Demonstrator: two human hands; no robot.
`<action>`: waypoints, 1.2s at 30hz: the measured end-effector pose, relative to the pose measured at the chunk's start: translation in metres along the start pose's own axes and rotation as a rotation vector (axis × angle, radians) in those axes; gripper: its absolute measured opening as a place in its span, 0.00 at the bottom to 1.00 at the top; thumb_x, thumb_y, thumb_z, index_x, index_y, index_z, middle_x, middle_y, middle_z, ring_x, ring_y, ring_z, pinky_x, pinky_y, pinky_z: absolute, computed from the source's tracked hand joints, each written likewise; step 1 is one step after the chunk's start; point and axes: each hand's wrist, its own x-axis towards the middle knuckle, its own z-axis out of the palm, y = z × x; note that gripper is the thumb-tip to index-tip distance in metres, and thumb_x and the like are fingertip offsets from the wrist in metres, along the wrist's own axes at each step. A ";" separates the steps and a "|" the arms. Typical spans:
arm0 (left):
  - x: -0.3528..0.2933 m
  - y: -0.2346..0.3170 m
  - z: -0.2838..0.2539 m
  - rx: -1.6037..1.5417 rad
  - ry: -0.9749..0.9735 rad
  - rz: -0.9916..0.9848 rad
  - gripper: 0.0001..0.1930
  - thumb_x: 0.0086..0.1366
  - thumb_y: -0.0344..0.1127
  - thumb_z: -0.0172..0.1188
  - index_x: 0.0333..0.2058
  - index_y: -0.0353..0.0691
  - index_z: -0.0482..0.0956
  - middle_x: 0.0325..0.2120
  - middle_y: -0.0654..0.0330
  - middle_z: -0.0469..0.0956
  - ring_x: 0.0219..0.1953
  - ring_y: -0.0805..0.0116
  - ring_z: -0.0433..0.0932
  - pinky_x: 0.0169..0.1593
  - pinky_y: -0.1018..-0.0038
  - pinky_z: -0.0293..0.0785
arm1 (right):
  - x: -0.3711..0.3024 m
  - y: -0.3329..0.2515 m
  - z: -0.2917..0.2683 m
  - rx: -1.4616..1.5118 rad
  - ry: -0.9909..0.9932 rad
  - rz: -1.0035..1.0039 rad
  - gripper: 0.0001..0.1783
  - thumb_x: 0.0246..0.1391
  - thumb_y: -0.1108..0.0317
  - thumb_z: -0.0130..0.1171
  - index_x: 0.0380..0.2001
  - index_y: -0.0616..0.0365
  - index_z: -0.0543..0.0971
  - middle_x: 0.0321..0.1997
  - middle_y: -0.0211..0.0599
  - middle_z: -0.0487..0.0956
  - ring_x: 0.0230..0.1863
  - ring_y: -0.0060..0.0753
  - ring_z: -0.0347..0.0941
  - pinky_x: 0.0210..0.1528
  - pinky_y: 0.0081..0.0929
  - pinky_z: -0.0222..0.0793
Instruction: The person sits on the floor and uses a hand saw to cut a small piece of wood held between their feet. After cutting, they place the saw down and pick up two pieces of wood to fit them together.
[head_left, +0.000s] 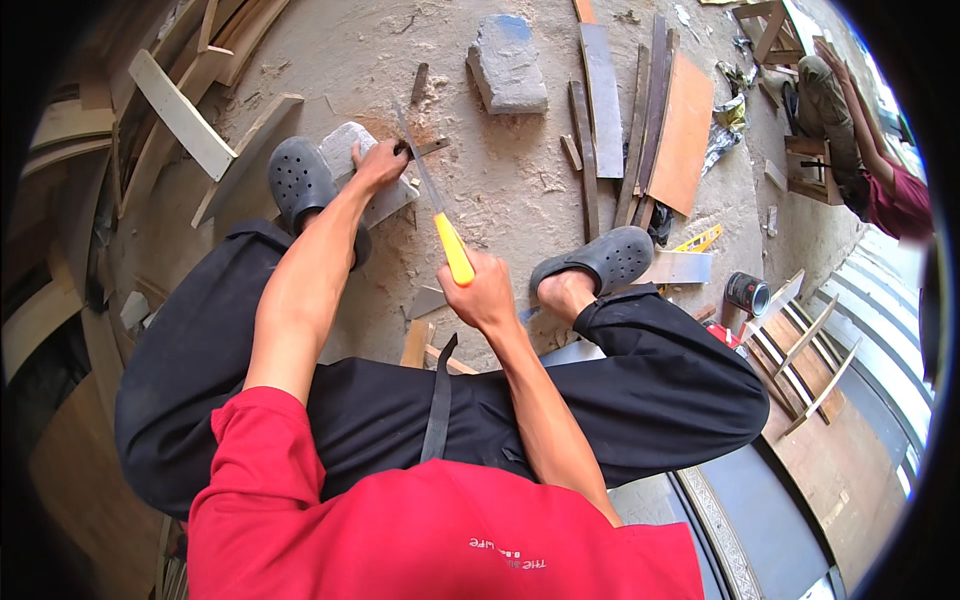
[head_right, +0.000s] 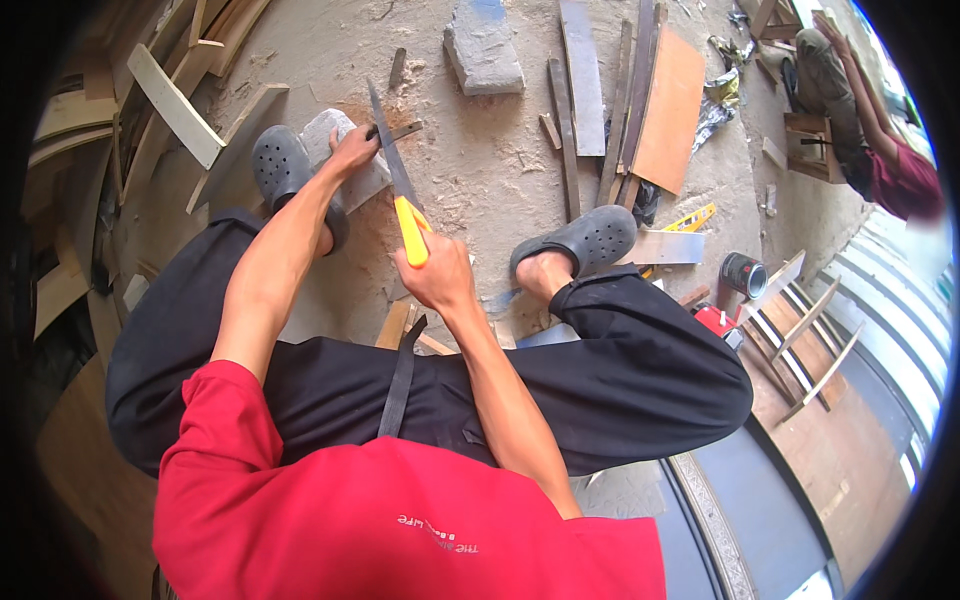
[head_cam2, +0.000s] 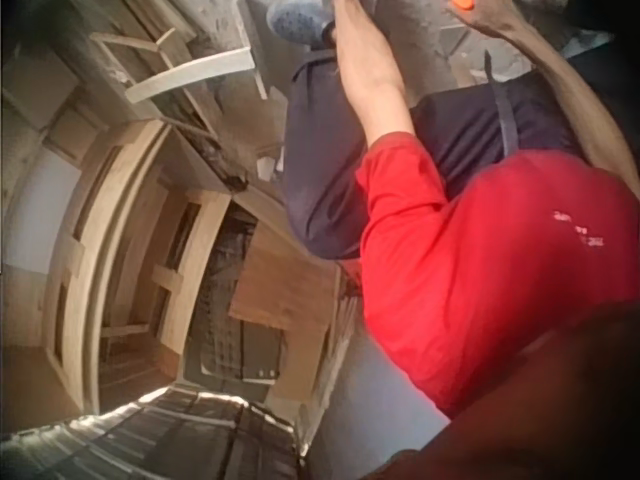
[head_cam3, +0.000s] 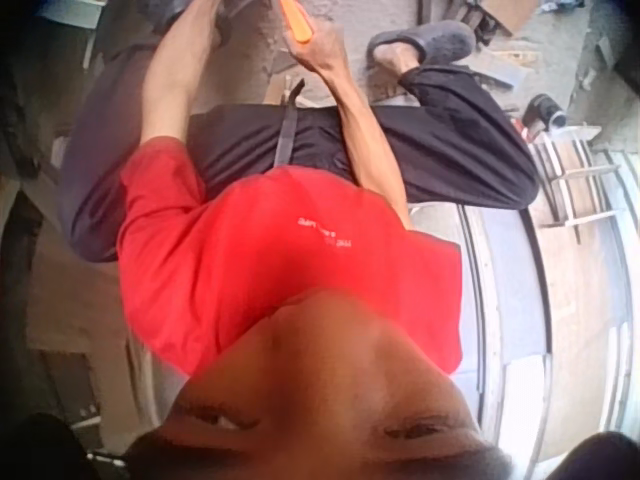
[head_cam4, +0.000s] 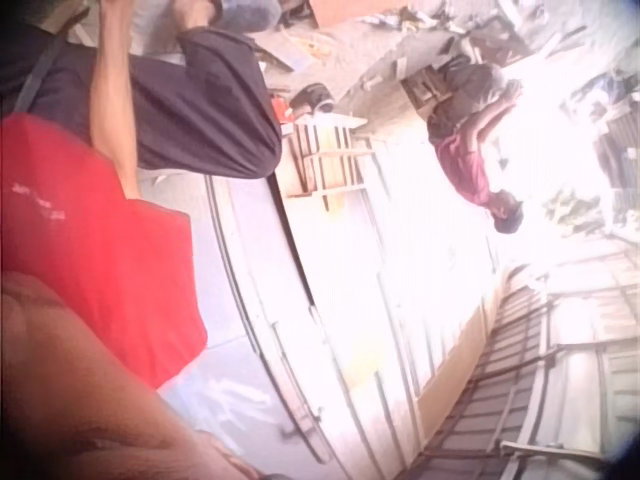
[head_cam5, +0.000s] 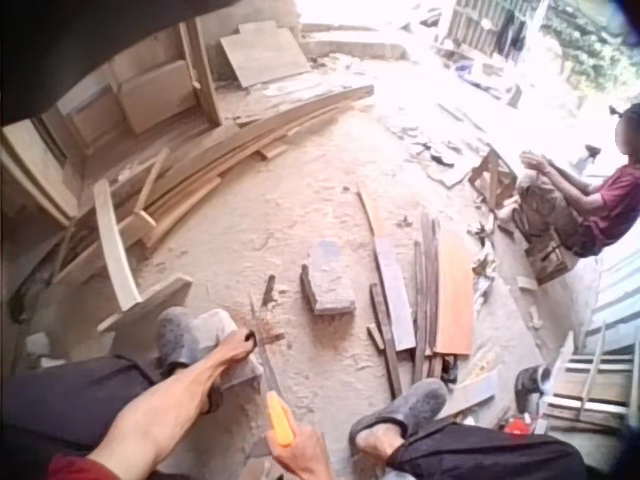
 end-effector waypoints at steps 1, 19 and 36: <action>0.002 -0.002 0.000 -0.004 0.012 0.003 0.21 0.62 0.50 0.46 0.41 0.43 0.80 0.40 0.47 0.81 0.49 0.49 0.77 0.64 0.42 0.28 | -0.010 0.001 -0.004 0.003 0.018 -0.031 0.12 0.46 0.66 0.57 0.19 0.65 0.73 0.17 0.53 0.73 0.19 0.54 0.71 0.25 0.41 0.66; 0.005 -0.007 0.004 -0.031 -0.002 -0.005 0.22 0.65 0.52 0.45 0.49 0.50 0.78 0.43 0.56 0.81 0.52 0.58 0.76 0.64 0.44 0.31 | -0.024 -0.009 -0.009 0.014 0.011 0.084 0.12 0.46 0.66 0.57 0.20 0.65 0.74 0.18 0.53 0.74 0.21 0.55 0.73 0.26 0.41 0.67; -0.003 -0.002 0.007 -0.090 0.095 -0.022 0.21 0.63 0.51 0.46 0.45 0.47 0.80 0.43 0.47 0.80 0.52 0.50 0.75 0.65 0.46 0.35 | -0.030 -0.009 -0.018 -0.072 0.015 0.031 0.11 0.47 0.66 0.57 0.20 0.64 0.75 0.16 0.52 0.73 0.18 0.48 0.72 0.25 0.38 0.66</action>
